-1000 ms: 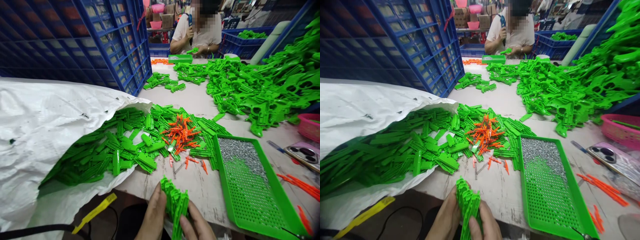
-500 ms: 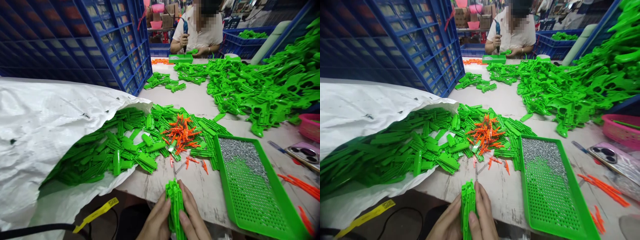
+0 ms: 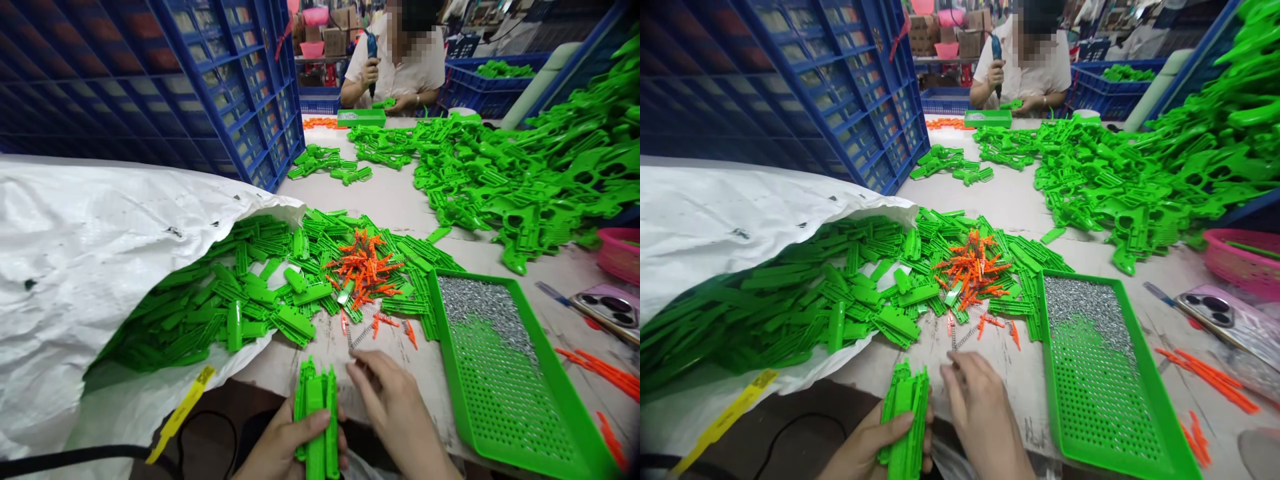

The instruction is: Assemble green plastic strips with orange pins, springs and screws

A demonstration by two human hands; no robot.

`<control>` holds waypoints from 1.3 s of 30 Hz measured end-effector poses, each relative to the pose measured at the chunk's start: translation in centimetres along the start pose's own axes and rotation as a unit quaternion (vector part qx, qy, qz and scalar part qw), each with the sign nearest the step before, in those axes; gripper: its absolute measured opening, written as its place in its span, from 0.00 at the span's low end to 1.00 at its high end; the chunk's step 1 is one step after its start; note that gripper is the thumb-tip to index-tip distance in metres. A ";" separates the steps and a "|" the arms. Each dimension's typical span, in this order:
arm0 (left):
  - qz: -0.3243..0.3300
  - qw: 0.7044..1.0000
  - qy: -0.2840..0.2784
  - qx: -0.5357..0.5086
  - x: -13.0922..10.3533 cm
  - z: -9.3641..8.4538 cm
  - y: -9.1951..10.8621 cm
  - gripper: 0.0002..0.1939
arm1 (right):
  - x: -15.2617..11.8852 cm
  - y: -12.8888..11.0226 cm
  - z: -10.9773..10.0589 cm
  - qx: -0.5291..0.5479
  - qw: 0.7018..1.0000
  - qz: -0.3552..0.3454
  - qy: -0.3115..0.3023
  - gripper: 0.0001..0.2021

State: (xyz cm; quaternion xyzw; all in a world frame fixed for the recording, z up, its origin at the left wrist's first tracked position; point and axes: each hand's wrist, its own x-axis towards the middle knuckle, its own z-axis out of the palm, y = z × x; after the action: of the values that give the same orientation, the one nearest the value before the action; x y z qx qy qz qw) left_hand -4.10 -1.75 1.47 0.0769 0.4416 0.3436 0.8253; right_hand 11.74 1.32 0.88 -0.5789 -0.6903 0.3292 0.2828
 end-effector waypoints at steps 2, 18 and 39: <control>0.011 1.000 -0.009 -0.026 0.0 0.1 0.0 0.13 | 2.2 0.0 0.4 -0.135 0.989 0.005 0.063 0.09; 0.029 0.996 0.073 -0.039 0.3 0.7 0.0 0.16 | -1.8 0.1 0.7 0.011 0.998 -0.049 0.033 0.10; 0.152 0.982 0.109 0.024 0.9 0.9 -2.5 0.22 | -4.1 -1.7 2.2 0.141 0.986 0.065 0.069 0.08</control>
State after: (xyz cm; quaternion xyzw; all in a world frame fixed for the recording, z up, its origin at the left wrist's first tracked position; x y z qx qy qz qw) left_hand -1.81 -2.92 0.33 0.1245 0.5203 0.4605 0.7083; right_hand 9.68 -3.20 0.83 -0.5984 -0.5769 0.4002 0.3860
